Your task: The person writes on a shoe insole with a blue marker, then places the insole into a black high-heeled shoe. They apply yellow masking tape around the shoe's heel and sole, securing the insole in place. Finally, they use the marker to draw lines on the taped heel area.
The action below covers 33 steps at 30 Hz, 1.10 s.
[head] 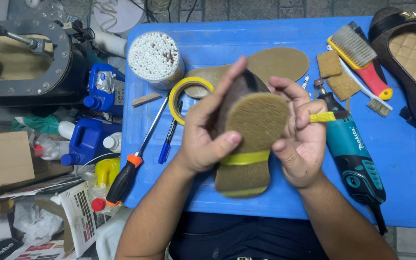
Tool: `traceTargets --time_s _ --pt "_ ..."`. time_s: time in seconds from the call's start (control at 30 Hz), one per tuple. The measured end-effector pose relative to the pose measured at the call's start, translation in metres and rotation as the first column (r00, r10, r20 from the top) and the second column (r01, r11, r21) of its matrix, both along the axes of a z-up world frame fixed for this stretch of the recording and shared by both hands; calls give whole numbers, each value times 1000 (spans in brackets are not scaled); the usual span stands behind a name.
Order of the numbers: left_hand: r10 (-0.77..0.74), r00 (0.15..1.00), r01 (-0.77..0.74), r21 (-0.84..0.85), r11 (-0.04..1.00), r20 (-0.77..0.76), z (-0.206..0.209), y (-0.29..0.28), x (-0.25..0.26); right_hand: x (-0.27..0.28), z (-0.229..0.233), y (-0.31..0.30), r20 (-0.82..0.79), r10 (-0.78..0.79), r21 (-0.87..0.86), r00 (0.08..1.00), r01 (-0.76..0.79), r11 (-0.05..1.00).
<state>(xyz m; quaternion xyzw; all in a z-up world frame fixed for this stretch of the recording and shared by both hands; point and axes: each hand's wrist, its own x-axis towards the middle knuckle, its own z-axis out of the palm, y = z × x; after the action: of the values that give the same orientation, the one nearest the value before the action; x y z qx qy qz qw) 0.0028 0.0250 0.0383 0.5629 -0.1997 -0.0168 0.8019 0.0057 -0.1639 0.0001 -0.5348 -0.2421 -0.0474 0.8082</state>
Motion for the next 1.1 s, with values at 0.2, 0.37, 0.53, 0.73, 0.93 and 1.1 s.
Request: traceTargets --time_s 0.2,0.37,0.53,0.73,0.93,1.1 --pt "81 996 -59 -380 923 41 9 8 4 3 0 -7 96 17 -265 995 9 964" --pt "83 982 -13 -375 927 172 1 19 -2 6 -3 -17 192 -138 -462 972 213 861" --pt "67 889 -217 287 933 453 4 52 -32 13 5 -24 410 -151 -572 900 383 725" --pt "25 899 -295 564 771 437 -30 62 -62 19 15 -16 350 55 -820 935 277 501" --pt "-8 833 -514 780 358 553 -44 53 -84 17 29 -28 347 109 -805 932 236 544" --pt "-58 919 -375 909 181 391 -12 53 -98 -4 21 -58 210 -158 -758 965 263 598"
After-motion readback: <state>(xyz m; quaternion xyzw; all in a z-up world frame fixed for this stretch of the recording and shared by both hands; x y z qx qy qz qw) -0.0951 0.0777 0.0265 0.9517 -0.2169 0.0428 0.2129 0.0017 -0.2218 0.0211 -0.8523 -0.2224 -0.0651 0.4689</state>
